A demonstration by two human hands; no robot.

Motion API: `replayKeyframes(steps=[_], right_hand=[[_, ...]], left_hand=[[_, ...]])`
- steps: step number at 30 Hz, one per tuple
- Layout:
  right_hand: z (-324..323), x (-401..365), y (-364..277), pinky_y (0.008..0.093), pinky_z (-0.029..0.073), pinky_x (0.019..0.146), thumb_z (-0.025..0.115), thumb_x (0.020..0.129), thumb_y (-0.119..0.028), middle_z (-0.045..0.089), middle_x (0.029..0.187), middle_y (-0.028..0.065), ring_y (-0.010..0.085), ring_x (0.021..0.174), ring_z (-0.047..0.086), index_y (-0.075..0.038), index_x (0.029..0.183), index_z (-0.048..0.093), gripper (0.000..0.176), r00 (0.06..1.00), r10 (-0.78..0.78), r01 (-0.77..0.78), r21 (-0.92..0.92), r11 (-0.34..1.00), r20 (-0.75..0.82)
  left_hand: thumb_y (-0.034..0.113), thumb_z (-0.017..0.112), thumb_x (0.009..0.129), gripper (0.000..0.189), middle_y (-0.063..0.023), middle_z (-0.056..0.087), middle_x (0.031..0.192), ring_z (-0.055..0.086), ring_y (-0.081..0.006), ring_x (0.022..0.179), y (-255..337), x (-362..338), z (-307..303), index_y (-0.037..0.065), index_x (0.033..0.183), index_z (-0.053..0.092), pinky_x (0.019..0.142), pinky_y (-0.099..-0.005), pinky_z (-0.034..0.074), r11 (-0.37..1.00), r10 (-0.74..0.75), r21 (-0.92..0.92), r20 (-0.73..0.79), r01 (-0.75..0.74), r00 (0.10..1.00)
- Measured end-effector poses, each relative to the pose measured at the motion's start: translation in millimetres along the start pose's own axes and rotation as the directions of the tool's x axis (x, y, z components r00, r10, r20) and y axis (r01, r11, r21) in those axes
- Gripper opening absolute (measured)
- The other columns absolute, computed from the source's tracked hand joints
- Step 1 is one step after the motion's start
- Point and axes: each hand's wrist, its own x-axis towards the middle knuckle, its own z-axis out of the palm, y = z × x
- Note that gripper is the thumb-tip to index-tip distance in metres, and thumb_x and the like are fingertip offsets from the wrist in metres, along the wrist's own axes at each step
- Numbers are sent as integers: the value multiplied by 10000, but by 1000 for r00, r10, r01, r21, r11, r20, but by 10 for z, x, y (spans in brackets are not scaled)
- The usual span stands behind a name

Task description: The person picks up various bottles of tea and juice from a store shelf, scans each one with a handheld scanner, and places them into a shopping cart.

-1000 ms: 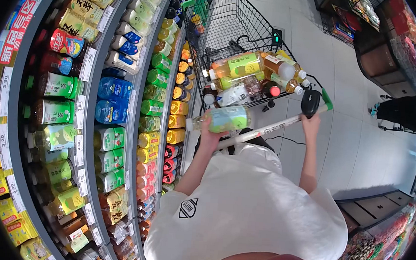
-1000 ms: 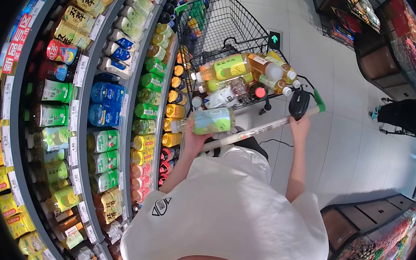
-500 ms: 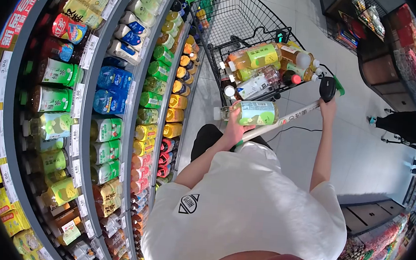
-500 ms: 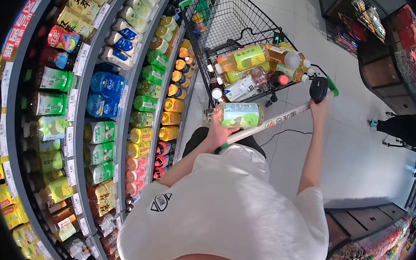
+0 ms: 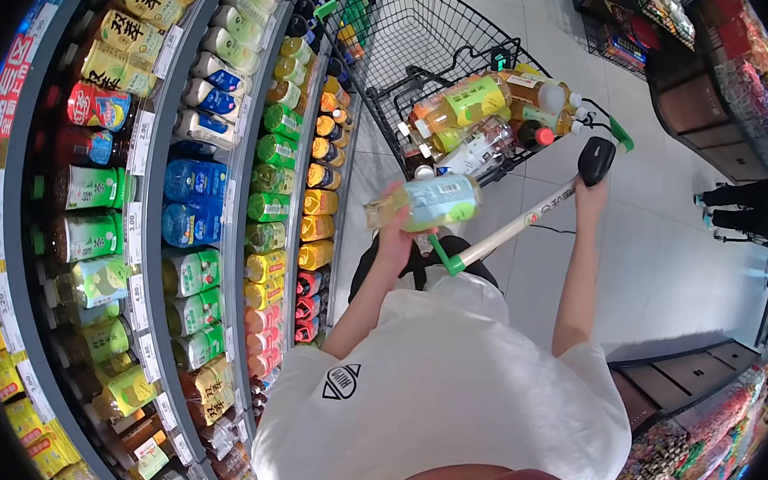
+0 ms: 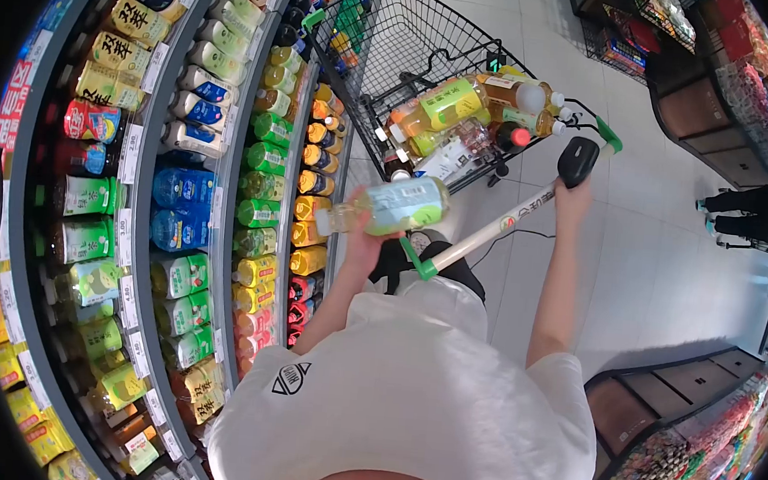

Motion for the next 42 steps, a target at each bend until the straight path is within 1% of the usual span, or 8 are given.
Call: replayKeyframes(steps=[9, 21, 28, 33, 35, 36, 39, 42], right_hand=[[183, -1049, -665, 396, 425, 680, 583, 576, -38, 562, 826, 169, 372, 789, 533, -35, 958, 508, 390, 1000, 14, -12, -140, 990, 15], [532, -1474, -1115, 370, 411, 684, 546, 564, 32, 549, 821, 150, 360, 773, 529, -33, 977, 495, 422, 999, 33, -46, -502, 864, -34], [718, -1532, -1115, 318, 399, 745, 546, 599, 23, 551, 842, 135, 289, 793, 536, 3, 961, 517, 364, 947, 208, -299, -440, 847, -243], [765, -1604, -1034, 364, 397, 725, 593, 583, -3, 551, 856, 118, 309, 793, 529, -13, 944, 514, 370, 921, 211, -356, -486, 798, -329], [813, -1584, -1072, 322, 393, 780, 583, 619, -14, 550, 916, 132, 273, 849, 534, 18, 981, 514, 370, 892, 236, -373, -332, 866, -386], [781, -1658, -992, 324, 392, 797, 590, 627, -24, 551, 942, 126, 259, 868, 536, 19, 1008, 508, 392, 882, 296, -427, -358, 830, -367], [797, -1657, -935, 335, 402, 771, 616, 598, -19, 551, 924, 132, 275, 844, 538, 20, 1018, 498, 438, 893, 208, -385, -440, 811, -399], [826, -1578, -1063, 327, 384, 833, 595, 640, -53, 545, 1019, 132, 248, 950, 528, 8, 1108, 472, 489, 888, 229, -409, -460, 788, -398]], left_hand=[[172, 674, 680, 529, -105, 440, 1159, 437, -206, 1051, 1162, 858, -196, 68, 1126, 410, 817, -323, 424, 741, 541, 517, -82, -428, 837], [188, 722, 593, 446, -94, 543, 980, 513, -277, 931, 1041, 3808, -869, 104, 988, 532, 802, -338, 424, 97, 141, 767, 620, -634, 772], [220, 743, 567, 492, -68, 490, 1035, 492, -252, 980, -178, 4545, -1488, 179, 1013, 540, 828, -337, 421, -104, -333, 947, 255, -304, 908], [170, 723, 596, 508, -80, 507, 1030, 505, -251, 951, -817, 4820, -2007, 134, 1053, 504, 829, -355, 425, 200, -407, 920, 392, -338, 825], [117, 710, 603, 435, -116, 507, 1025, 511, -278, 926, -903, 4860, -1826, 110, 1000, 533, 821, -377, 425, 694, -689, 191, -104, 695, 717], [117, 710, 603, 435, -116, 507, 1025, 511, -278, 926, -961, 4879, -1806, 110, 1000, 533, 821, -377, 425, 689, -694, 191, -103, 699, 713], [90, 730, 524, 493, -137, 489, 1050, 434, -303, 1034, -1052, 4889, -1686, 147, 978, 549, 876, -395, 378, 232, -303, 750, 661, -620, 687], [95, 749, 483, 540, -113, 461, 1103, 392, -310, 1083, -1366, 4820, -1781, 165, 982, 555, 909, -386, 350, 288, -419, 801, 599, -525, 683]])
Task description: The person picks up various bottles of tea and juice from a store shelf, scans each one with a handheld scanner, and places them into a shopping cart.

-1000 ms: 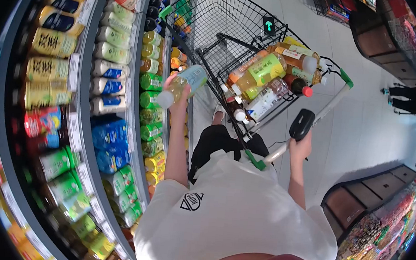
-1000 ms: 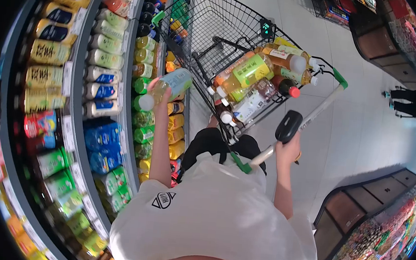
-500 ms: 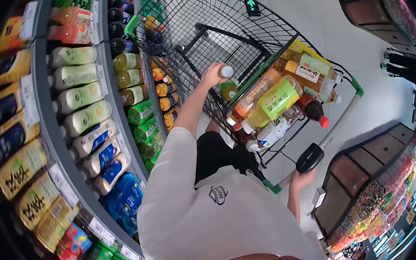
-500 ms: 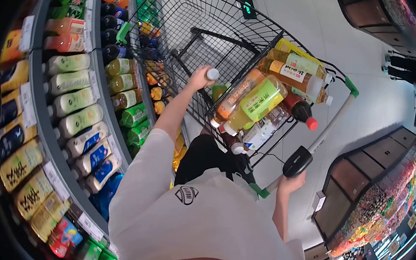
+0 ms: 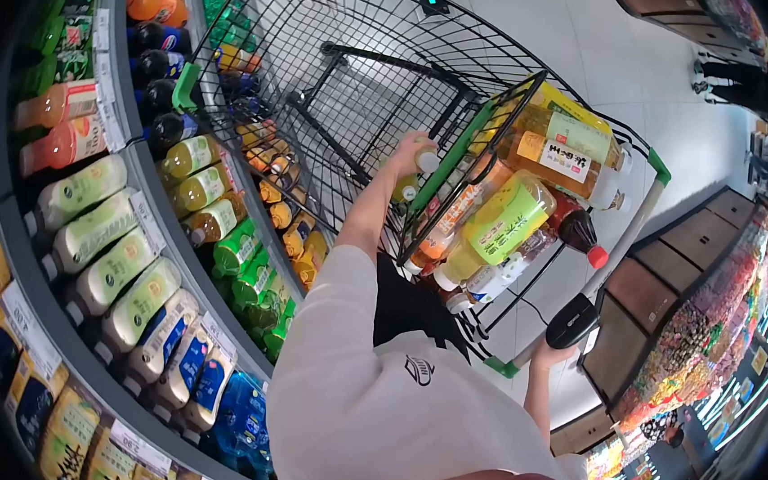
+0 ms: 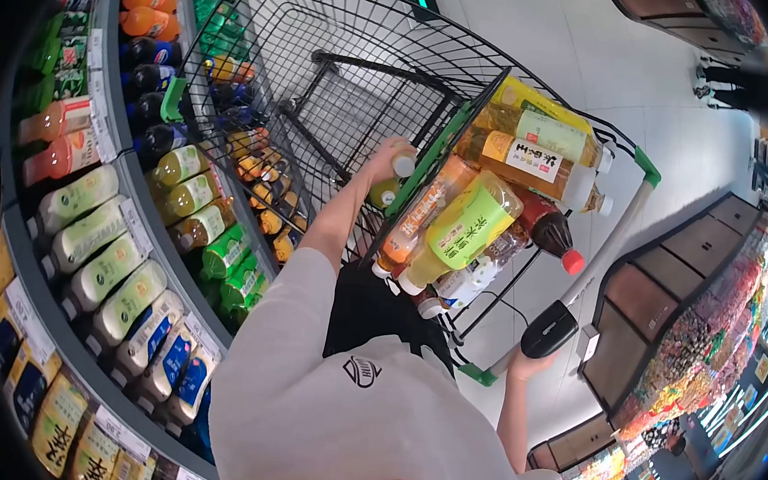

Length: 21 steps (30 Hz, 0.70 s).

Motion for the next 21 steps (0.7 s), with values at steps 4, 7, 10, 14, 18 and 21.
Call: replayKeyframes(steps=[4, 7, 10, 14, 18, 21], right_hand=[[-28, 96, -195, 318, 409, 782, 588, 651, -66, 560, 968, 127, 236, 885, 551, 8, 1077, 488, 444, 998, -62, 65, -128, 990, 31], [-20, 30, 45, 348, 421, 685, 616, 617, -89, 573, 829, 106, 268, 756, 558, 1, 898, 560, 300, 994, 81, -81, -1, 997, 69], [30, -17, 383, 324, 422, 683, 601, 637, -75, 570, 827, 99, 248, 734, 553, -1, 922, 554, 298, 998, -8, 12, -63, 998, 60], [19, 33, 216, 308, 419, 700, 585, 655, -51, 568, 837, 85, 229, 750, 548, 8, 957, 540, 312, 998, 0, -1, 14, 1000, 67], [27, 89, 155, 303, 418, 703, 584, 654, -41, 567, 855, 82, 226, 765, 547, 12, 973, 532, 328, 997, -44, 45, -22, 999, 59], [31, 121, 66, 297, 416, 709, 582, 652, -35, 562, 874, 89, 224, 781, 544, 8, 990, 526, 346, 997, 15, -15, 6, 1000, 76]], left_hand=[[90, 705, 544, 471, -110, 422, 1166, 363, -320, 1122, 13, -43, 276, 148, 987, 556, 936, -398, 332, 999, 6, -43, 49, -4, 999], [101, 634, 625, 392, -79, 401, 1208, 325, -329, 1162, -179, -84, 549, 136, 1005, 547, 931, -422, 338, 989, 124, 72, 105, -132, 987], [115, 535, 714, 355, -4, 355, 1260, 287, -347, 1193, -173, -61, 620, 132, 1067, 498, 890, -427, 383, 967, -88, 251, 174, 43, 981], [141, 466, 764, 269, -5, 368, 1243, 303, -325, 1192, -358, -67, 860, 136, 1026, 527, 804, -386, 442, 943, -285, 241, 221, 231, 933], [133, 465, 764, 263, 9, 362, 1253, 306, -307, 1195, -101, -116, 550, 147, 1016, 538, 779, -420, 449, 939, -131, 344, 281, 28, 951], [246, 462, 765, 411, -53, 390, 1228, 309, -357, 1174, -156, -159, 606, 156, 1164, 424, 834, -420, 426, 910, -180, 413, 338, 27, 924]])
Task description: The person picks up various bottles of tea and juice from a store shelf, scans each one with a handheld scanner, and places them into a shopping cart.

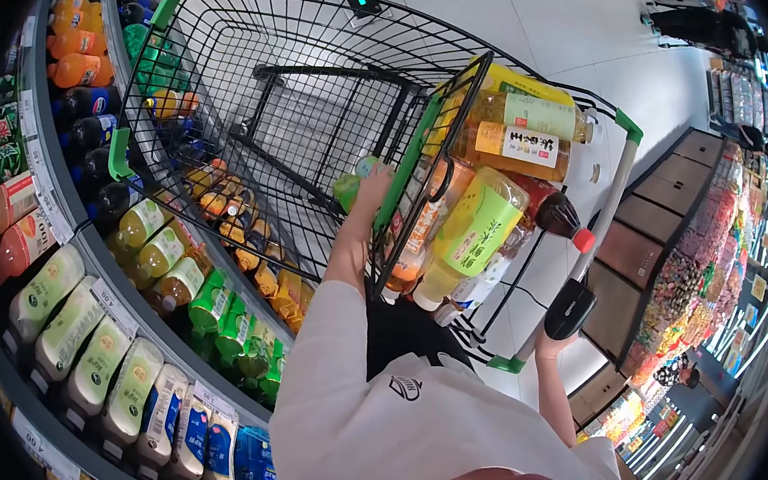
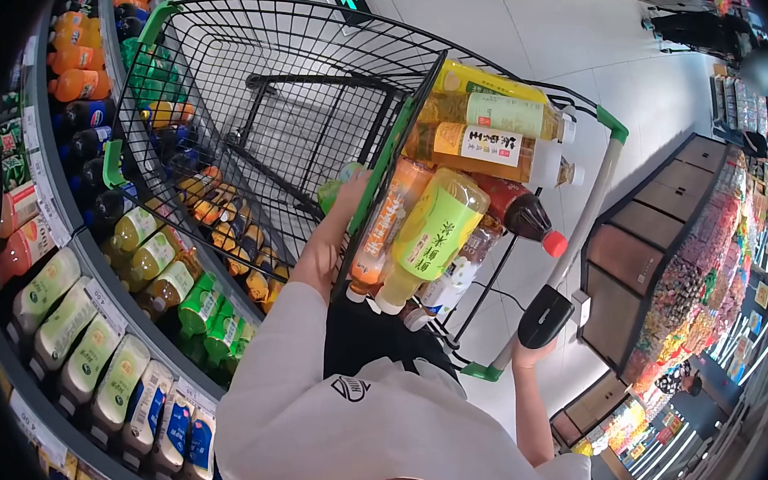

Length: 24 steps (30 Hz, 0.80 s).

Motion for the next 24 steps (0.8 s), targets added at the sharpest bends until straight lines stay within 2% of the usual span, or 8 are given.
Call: replayKeyframes(steps=[3, 6, 10, 12, 14, 18, 20, 24], right_hand=[[6, 80, -263, 304, 416, 710, 580, 647, -31, 561, 873, 102, 240, 790, 548, 7, 996, 524, 355, 988, -115, 119, 40, 992, -106], [23, 75, -180, 312, 420, 702, 587, 634, -22, 563, 860, 103, 246, 777, 551, 6, 975, 525, 348, 980, -152, 152, -13, 988, -130], [5, 27, -115, 320, 422, 701, 601, 614, -13, 560, 853, 111, 248, 770, 548, 5, 955, 522, 350, 992, -66, 76, 100, 992, -105], [20, 4, -26, 322, 421, 700, 618, 595, -10, 557, 854, 116, 248, 772, 548, 6, 945, 520, 364, 997, 3, 3, 71, 997, -83], [0, 10, 22, 327, 420, 704, 631, 585, -20, 554, 847, 115, 260, 772, 547, 3, 941, 520, 374, 998, 17, -11, 99, 995, -63], [23, 10, 81, 358, 422, 707, 642, 579, -31, 554, 835, 112, 300, 778, 542, -29, 911, 520, 353, 993, -42, 56, 121, 991, -112], [-44, 61, -109, 381, 414, 716, 645, 573, -30, 553, 850, 106, 319, 800, 530, -47, 896, 519, 347, 998, -27, 35, 140, 990, -57], [-68, 85, -137, 346, 384, 617, 621, 587, -40, 512, 725, 98, 304, 685, 510, -61, 808, 504, 251, 977, -159, 179, 145, 973, -143]], left_hand=[[144, 474, 761, 305, 22, 344, 1272, 299, -282, 1204, 65, 74, 42, 195, 1057, 528, 761, -496, 433, 992, -122, -25, -102, 120, 987], [168, 481, 762, 320, -20, 366, 1257, 362, -306, 1155, 125, -5, -231, 197, 1079, 519, 792, -458, 430, 993, -115, -9, -127, 114, 985], [271, 521, 744, 367, -102, 446, 1191, 509, -296, 993, 46, -24, -485, 168, 1096, 504, 824, -372, 424, 967, -60, -254, -106, 31, 993], [279, 532, 742, 377, -122, 495, 1135, 517, -271, 988, 85, -56, -724, 151, 1095, 498, 812, -372, 428, 944, -251, -182, 149, 276, 956], [260, 557, 731, 400, -138, 524, 1092, 511, -278, 994, 184, -107, -997, 128, 1102, 486, 816, -367, 427, 936, -286, -157, 176, 314, 942], [221, 594, 728, 405, -148, 526, 1076, 502, -307, 988, 460, -559, -1482, 103, 1097, 475, 818, -375, 419, 954, -203, -242, -94, 175, 975], [195, 576, 752, 358, -157, 533, 1048, 500, -331, 969, 730, -949, -1712, 93, 1081, 478, 802, -377, 420, 945, -158, -326, -490, -12, 857], [160, 564, 763, 319, -167, 539, 1011, 501, -331, 962, 1133, -1760, -1757, 48, 1052, 489, 809, -356, 407, 903, -176, -407, -645, -139, 744]])
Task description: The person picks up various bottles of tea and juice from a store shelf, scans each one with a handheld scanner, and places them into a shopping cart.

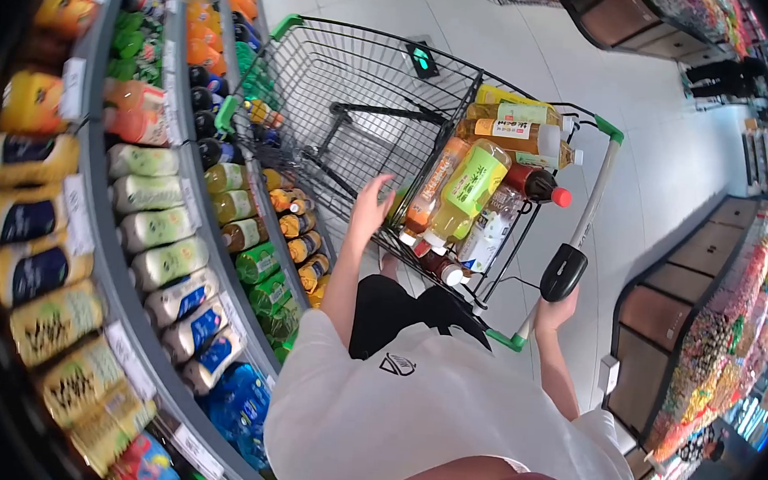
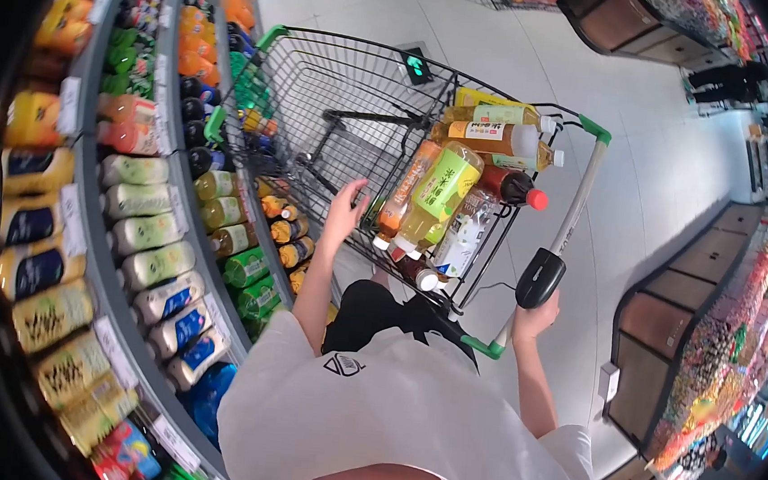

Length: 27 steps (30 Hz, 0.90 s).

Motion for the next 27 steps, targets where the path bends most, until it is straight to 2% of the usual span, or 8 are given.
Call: replayKeyframes(steps=[7, 10, 14, 20, 22, 23, 26, 27], right_hand=[[-98, 20, 108, 382, 400, 670, 572, 600, 18, 532, 830, 131, 328, 770, 510, -29, 873, 504, 285, 978, -35, 20, 75, 997, 204], [-135, 18, 153, 380, 386, 648, 578, 559, 0, 513, 823, 120, 307, 770, 486, -29, 873, 479, 331, 956, -279, 270, 104, 957, 89], [-335, -96, 194, 394, 404, 691, 612, 528, -24, 504, 934, 124, 328, 823, 466, -18, 1006, 456, 503, 868, -376, 368, 89, 926, 323], [-652, -368, 68, 407, 445, 653, 657, 542, -70, 529, 922, 125, 330, 784, 502, -41, 1003, 449, 507, 751, -446, 451, 116, 885, 487], [-684, -449, 77, 403, 458, 637, 679, 548, -100, 536, 920, 131, 329, 768, 538, -42, 986, 451, 497, 718, -491, 499, 125, 857, 494], [-720, -489, 59, 406, 460, 636, 678, 555, -110, 541, 906, 135, 331, 754, 552, -43, 975, 453, 481, 695, -485, 490, 145, 860, 531], [-761, -529, 5, 415, 466, 635, 670, 574, -134, 562, 840, 147, 338, 721, 578, -43, 949, 458, 441, 659, -478, 478, 167, 862, 581], [-762, -519, 4, 420, 463, 634, 666, 575, -133, 569, 815, 157, 350, 722, 572, -42, 928, 465, 416, 675, -466, 449, 182, 875, 572]], left_hand=[[174, 572, 754, 334, -157, 538, 1005, 538, -313, 905, 866, -1205, -32, 93, 1066, 486, 767, -361, 436, 990, -117, 80, 47, 113, 992], [227, 555, 761, 320, -147, 537, 981, 544, -317, 871, 1028, -1546, 291, 132, 1058, 481, 726, -367, 450, 973, -112, 212, 120, 85, 986], [250, 546, 758, 386, -158, 521, 1000, 539, -357, 847, 1467, -2027, 731, 149, 1111, 425, 711, -411, 453, 915, -141, 401, 205, 48, 969], [181, 533, 769, 683, -250, 511, 989, 533, -387, 854, 1947, -2779, 1194, 203, 1322, 132, 730, -437, 437, 993, -118, 13, 259, 118, 959], [155, 533, 772, 631, -228, 520, 970, 547, -363, 818, 1816, -2939, 1424, 190, 1305, 198, 728, -419, 440, 981, -186, -20, 171, 192, 968], [130, 535, 760, 563, -190, 522, 968, 553, -330, 812, 1879, -2971, 1442, 169, 1266, 292, 711, -400, 448, 975, -126, 200, 151, 94, 980], [140, 535, 750, 477, -154, 513, 982, 547, -315, 831, 2123, -3041, 1523, 150, 1204, 387, 699, -389, 452, 943, -71, 334, 144, 19, 987], [136, 529, 735, 424, -136, 496, 1022, 535, -318, 855, 2149, -3018, 1570, 149, 1149, 439, 711, -383, 448, 973, -47, 229, 120, 19, 992]])
